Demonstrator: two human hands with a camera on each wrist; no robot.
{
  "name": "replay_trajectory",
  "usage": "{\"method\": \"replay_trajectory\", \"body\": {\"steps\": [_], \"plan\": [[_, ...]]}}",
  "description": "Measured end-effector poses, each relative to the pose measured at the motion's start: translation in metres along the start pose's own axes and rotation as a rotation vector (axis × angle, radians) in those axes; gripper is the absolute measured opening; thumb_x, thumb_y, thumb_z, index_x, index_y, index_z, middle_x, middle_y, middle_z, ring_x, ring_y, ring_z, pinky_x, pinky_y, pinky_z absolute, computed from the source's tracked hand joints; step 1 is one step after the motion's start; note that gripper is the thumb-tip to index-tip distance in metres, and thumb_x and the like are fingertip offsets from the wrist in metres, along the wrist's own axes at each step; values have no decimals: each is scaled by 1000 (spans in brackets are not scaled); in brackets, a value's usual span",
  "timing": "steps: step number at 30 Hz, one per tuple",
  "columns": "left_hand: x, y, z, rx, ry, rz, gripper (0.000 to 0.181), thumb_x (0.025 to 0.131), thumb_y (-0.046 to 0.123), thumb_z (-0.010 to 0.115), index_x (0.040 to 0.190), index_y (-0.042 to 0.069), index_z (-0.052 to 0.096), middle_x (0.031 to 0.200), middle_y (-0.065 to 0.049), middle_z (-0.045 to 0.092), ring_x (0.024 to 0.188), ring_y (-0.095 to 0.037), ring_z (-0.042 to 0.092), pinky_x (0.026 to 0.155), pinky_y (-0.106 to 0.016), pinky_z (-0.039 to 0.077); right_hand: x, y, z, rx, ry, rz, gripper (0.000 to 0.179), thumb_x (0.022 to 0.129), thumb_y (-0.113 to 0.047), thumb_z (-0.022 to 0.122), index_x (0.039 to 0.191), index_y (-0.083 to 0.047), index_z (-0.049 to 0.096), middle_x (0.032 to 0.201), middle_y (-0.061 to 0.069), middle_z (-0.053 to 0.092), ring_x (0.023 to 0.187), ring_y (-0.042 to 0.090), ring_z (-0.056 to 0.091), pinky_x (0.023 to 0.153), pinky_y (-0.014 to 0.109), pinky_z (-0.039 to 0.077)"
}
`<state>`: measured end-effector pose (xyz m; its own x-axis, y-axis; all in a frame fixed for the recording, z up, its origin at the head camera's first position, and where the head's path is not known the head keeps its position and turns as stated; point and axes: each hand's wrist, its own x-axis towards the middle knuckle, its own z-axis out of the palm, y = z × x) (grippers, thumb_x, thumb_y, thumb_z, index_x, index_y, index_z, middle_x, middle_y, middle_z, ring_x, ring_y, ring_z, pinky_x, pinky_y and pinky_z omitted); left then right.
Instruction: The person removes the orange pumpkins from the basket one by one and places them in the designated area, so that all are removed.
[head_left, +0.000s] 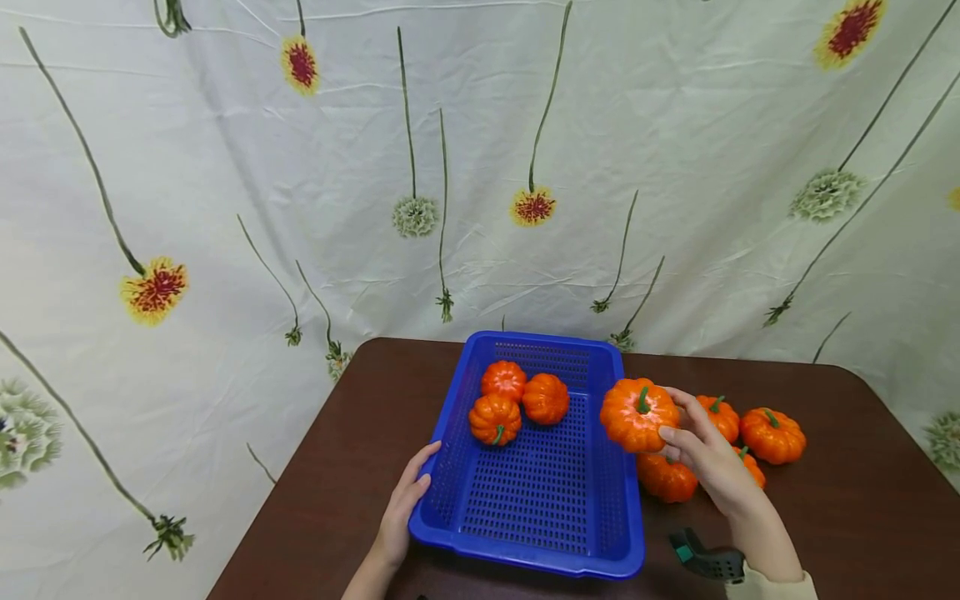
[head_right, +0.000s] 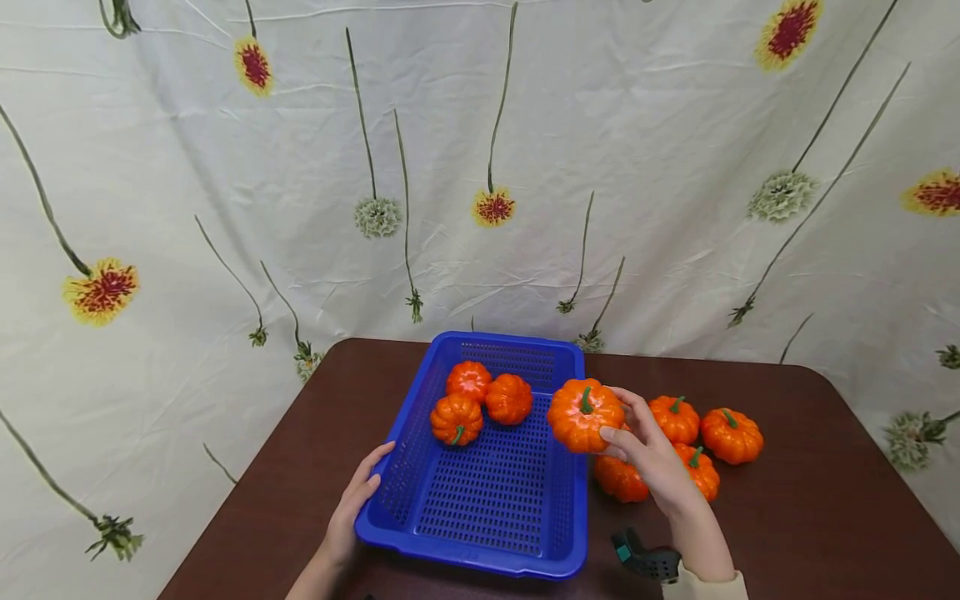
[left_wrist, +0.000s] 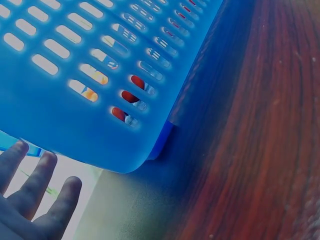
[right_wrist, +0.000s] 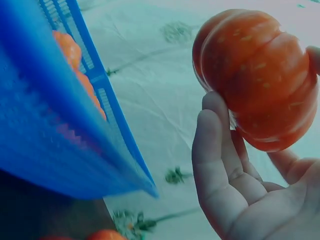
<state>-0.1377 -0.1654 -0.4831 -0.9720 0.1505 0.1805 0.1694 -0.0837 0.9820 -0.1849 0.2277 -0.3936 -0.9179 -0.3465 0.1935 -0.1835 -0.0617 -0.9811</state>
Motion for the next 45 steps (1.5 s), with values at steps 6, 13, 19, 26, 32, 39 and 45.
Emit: {"method": "replay_trajectory", "body": {"steps": [6, 13, 19, 26, 32, 39, 45], "plan": [[1, 0, 0, 10, 3, -4, 45, 100, 19, 30, 144, 7, 30, 142, -22, 30, 117, -27, 41, 93, -28, 39, -14, 9, -21, 103, 131, -7, 32, 99, -7, 39, 128, -18, 32, 118, 0, 43, 92, 12, 61, 77, 27, 51], [1, 0, 0, 14, 5, 5, 45, 100, 18, 30, 143, 6, 31, 142, -21, 30, 118, -25, 42, 93, -27, 39, -29, 18, -40, 203, 279, 4, 34, 98, -5, 43, 126, -18, 29, 113, -3, 49, 90, 11, 62, 76, 27, 52], [0, -2, -1, -14, -11, 25, 45, 100, 16, 29, 144, 3, 29, 140, -24, 30, 116, -26, 44, 92, -29, 41, -40, 50, -73, 204, 437, 47, 39, 94, -5, 53, 126, -19, 34, 114, -4, 48, 92, 7, 60, 75, 24, 51], [0, -1, -1, -12, -9, 18, 45, 100, 16, 29, 143, 4, 29, 141, -23, 30, 117, -24, 44, 92, -28, 41, -50, 102, -123, 167, 584, 124, 53, 90, -12, 62, 135, -19, 35, 123, -5, 42, 96, 2, 58, 75, 19, 50], [0, 0, 0, -15, -5, -3, 45, 100, 18, 30, 144, 6, 29, 143, -22, 29, 118, -23, 43, 93, -27, 39, -56, 115, -140, 222, 710, 136, 60, 84, -12, 70, 135, -14, 39, 120, -5, 44, 97, 2, 56, 70, 21, 52], [0, 0, 0, -10, 7, -10, 45, 100, 19, 31, 144, 6, 30, 143, -22, 29, 119, -24, 42, 93, -27, 39, -64, 112, -144, 275, 816, 94, 64, 83, -11, 71, 137, -19, 38, 118, -4, 44, 93, 3, 58, 64, 23, 52], [0, 0, 0, -6, -1, 8, 45, 100, 17, 30, 144, 4, 30, 142, -23, 29, 119, -23, 42, 94, -26, 39, -67, 92, -130, 295, 928, 203, 60, 81, -12, 72, 132, -24, 42, 116, -9, 46, 91, -1, 56, 63, 19, 52]]}}
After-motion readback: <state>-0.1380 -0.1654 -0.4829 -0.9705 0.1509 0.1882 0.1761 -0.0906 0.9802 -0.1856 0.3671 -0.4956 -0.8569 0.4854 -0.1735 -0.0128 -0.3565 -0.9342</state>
